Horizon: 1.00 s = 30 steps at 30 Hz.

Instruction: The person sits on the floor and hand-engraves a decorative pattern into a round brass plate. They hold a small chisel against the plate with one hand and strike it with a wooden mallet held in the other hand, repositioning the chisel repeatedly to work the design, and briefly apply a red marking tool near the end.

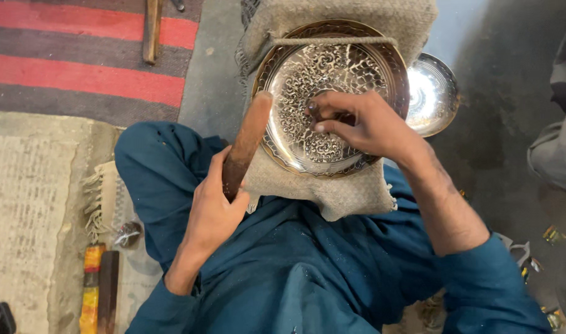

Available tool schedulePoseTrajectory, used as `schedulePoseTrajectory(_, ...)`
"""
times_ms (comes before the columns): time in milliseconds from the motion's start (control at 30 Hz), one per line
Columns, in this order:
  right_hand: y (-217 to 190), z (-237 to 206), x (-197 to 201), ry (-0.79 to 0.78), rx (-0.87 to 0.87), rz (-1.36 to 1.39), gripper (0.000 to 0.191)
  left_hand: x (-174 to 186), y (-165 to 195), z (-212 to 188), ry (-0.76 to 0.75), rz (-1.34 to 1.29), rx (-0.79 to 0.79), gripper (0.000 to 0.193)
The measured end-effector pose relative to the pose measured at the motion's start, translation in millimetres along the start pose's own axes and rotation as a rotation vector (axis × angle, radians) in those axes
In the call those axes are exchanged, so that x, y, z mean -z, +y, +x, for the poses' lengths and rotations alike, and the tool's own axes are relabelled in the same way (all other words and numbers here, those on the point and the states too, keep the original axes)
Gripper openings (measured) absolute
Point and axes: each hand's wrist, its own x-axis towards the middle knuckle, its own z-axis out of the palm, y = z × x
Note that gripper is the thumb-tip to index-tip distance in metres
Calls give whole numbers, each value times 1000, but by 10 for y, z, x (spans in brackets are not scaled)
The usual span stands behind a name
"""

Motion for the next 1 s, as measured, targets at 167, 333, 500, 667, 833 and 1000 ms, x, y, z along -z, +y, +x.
schedulePoseTrajectory(167, 69, 22, 6, -46, 109, -26, 33, -35, -96, -20, 91, 57, -136, 63)
schedulePoseTrajectory(333, 91, 22, 12, -51, 149, -37, 33, -59, -69, 31, 101, 139, -120, 64)
schedulePoseTrajectory(500, 87, 15, 23, -52, 136, -34, 34, -98, 7, 53, 136, 135, -203, 72)
schedulePoseTrajectory(667, 80, 13, 28, -60, 134, -51, 33, -138, 68, 52, 179, 48, -259, 78)
schedulePoseTrajectory(833, 85, 71, 70, -204, 146, -23, 26, -95, -2, 78, 3, 604, -58, 75)
schedulePoseTrajectory(1000, 49, 164, 132, -308, 259, 15, 31, -97, -100, 30, 297, 206, -352, 72)
